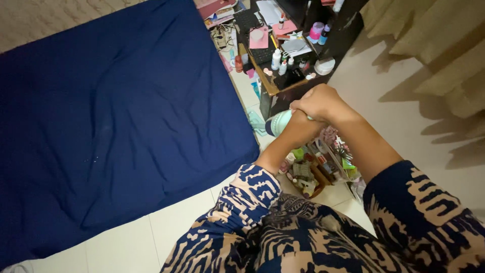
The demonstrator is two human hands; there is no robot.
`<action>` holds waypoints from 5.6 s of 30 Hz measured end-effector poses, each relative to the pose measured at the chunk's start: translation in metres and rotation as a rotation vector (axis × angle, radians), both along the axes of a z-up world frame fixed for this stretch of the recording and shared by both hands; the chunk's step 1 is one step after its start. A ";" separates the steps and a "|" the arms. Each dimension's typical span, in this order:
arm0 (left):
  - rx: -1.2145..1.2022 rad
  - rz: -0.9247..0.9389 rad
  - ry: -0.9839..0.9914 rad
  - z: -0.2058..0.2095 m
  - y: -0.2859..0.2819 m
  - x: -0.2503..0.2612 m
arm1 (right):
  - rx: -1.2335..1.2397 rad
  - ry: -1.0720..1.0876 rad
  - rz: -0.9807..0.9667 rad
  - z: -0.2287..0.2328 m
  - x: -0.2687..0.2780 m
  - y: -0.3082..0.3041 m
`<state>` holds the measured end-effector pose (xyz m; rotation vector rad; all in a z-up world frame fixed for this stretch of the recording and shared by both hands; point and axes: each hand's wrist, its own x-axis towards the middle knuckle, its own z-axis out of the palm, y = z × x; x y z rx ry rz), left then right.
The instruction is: Vacuuming the floor in a room using a handheld vacuum cleaner.
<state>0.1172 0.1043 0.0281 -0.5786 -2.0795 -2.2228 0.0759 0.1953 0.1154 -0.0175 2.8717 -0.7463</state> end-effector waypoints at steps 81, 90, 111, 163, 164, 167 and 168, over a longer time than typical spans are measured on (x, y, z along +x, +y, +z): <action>-0.168 -0.385 -0.079 -0.012 -0.167 0.113 | -0.858 0.535 -0.226 -0.013 0.185 -0.128; -0.399 -0.487 0.189 -0.033 -0.138 0.153 | -1.000 0.676 -0.329 -0.077 0.242 -0.083; -0.405 -0.615 -0.057 0.032 -0.195 0.182 | -0.986 0.770 -0.515 -0.061 0.264 -0.135; 0.146 -0.185 -0.095 -0.176 -0.347 0.666 | -0.520 0.268 -0.353 -0.127 0.697 -0.363; 0.181 -0.196 -0.116 -0.185 -0.350 0.661 | -0.536 0.260 -0.402 -0.130 0.693 -0.369; 0.194 -0.243 -0.125 -0.181 -0.363 0.643 | -0.557 0.261 -0.498 -0.123 0.683 -0.386; 0.173 -0.278 -0.110 -0.175 -0.366 0.636 | -0.562 0.274 -0.542 -0.119 0.680 -0.391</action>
